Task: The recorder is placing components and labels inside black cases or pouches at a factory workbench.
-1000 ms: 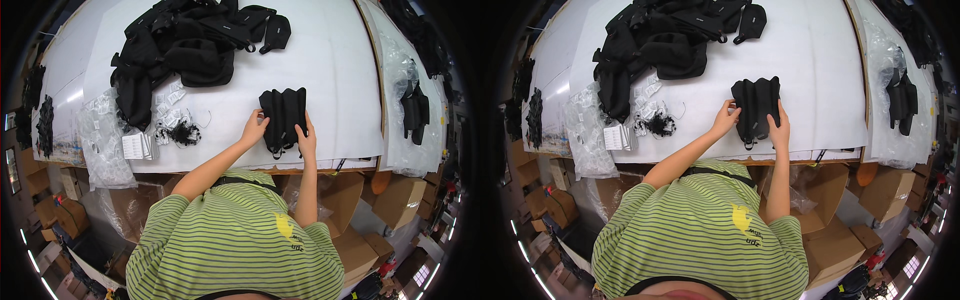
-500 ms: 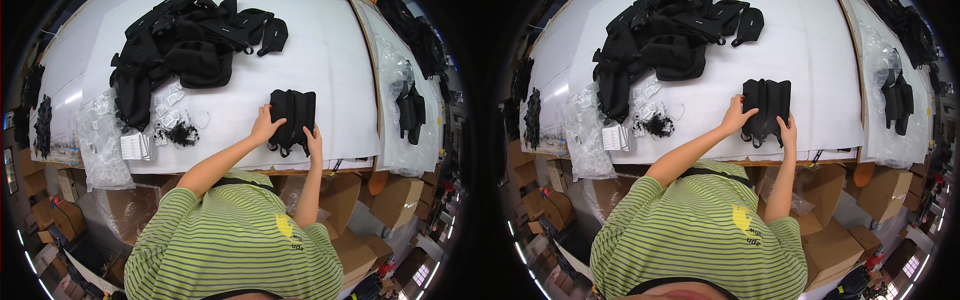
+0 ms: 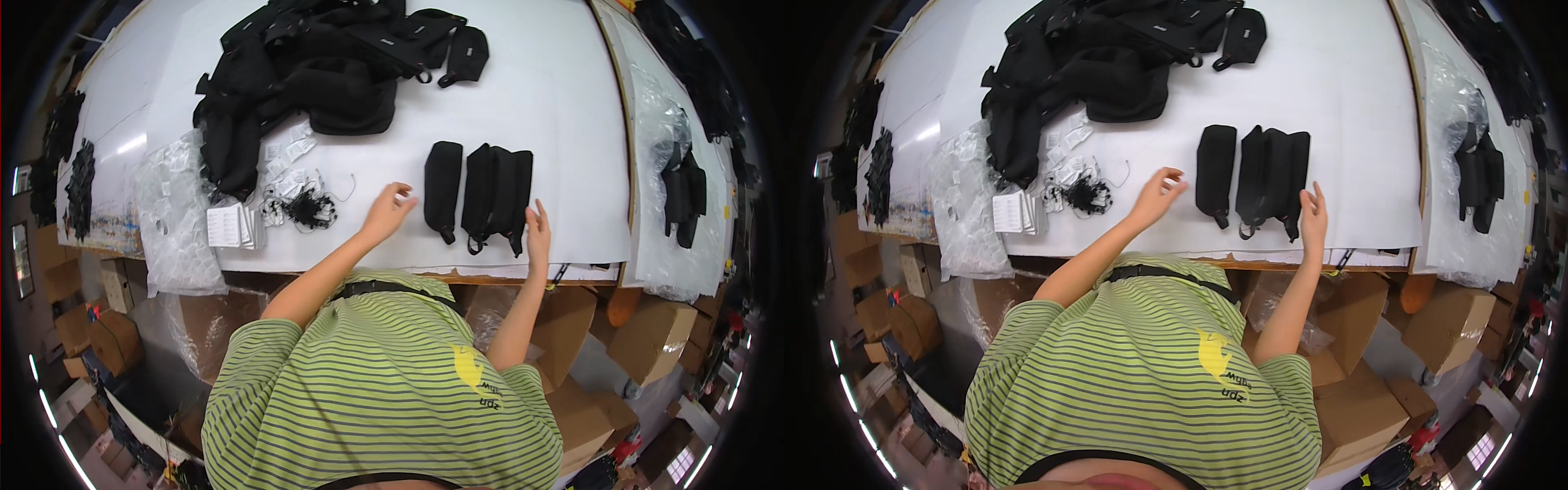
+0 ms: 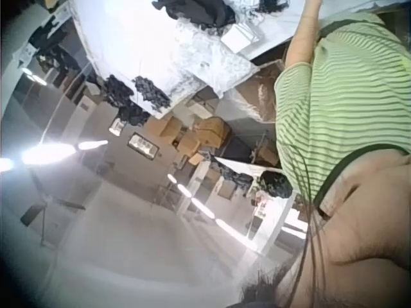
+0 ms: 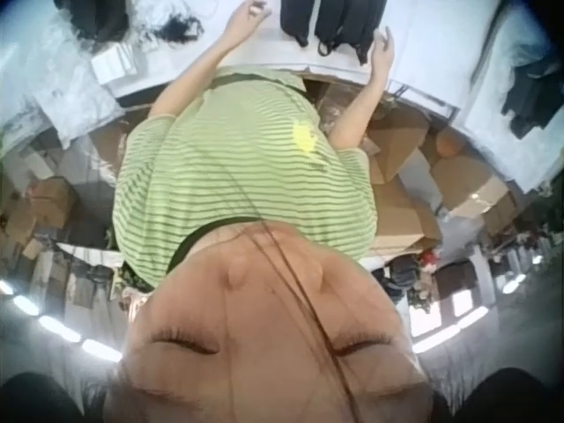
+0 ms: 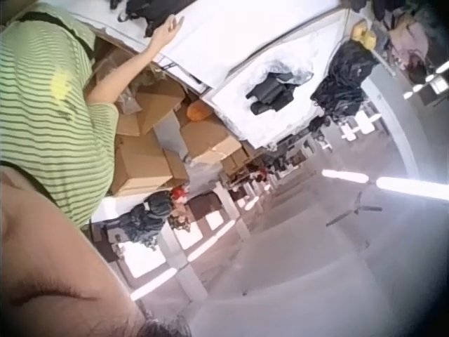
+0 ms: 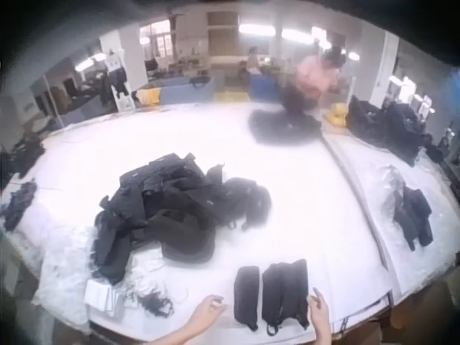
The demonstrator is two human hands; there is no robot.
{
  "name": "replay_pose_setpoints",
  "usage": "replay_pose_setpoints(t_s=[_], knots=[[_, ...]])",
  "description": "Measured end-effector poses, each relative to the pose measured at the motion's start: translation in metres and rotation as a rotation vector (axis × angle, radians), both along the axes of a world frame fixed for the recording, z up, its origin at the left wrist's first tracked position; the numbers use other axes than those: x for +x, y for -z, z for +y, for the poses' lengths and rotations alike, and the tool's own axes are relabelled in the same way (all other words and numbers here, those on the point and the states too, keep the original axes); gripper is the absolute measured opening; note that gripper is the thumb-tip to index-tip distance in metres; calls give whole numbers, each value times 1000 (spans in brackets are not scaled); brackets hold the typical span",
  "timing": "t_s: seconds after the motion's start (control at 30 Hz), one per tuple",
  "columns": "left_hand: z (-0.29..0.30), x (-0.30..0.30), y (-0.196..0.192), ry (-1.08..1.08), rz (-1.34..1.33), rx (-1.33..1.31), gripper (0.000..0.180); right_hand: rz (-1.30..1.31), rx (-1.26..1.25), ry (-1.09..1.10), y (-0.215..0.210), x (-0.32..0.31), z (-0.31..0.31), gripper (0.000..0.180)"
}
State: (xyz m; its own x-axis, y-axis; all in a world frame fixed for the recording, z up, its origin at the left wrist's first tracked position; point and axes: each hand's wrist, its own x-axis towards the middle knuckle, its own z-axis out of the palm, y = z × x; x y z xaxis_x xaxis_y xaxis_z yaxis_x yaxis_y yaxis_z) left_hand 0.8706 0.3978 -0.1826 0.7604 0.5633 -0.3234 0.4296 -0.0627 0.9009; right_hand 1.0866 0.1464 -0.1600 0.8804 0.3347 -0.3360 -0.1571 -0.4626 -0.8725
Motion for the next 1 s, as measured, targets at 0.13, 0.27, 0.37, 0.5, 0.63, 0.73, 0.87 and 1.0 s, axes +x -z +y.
replay_pose_setpoints(t_s=[0.13, 0.27, 0.37, 0.5, 0.63, 0.73, 0.87, 1.0], knots=[[47, -58, -13, -112, 66, 542, 32, -262, -165, 98, -16, -7, -1, 43], [68, -82, -10, -7, 280, 860, 25, -572, -153, 100, -50, -24, 27, 34], [73, -85, 2, 153, 233, 944, 16, -579, 11, 42, -77, -52, 68, 22], [59, -73, -19, 57, 60, 816, 11, 74, 316, -309, -57, -106, 119, 21], [29, -70, -67, 52, -84, 640, 9, 347, 161, -570, -37, -154, 163, 31], [13, -75, -70, 37, -125, 626, 9, 281, 184, -558, -34, -162, 167, 28], [1, -84, -74, -27, -148, 581, 9, 212, 382, -460, -43, -169, 167, 21], [-2, -100, -61, -47, -145, 380, 10, 544, 690, -246, -63, -161, 161, 21]])
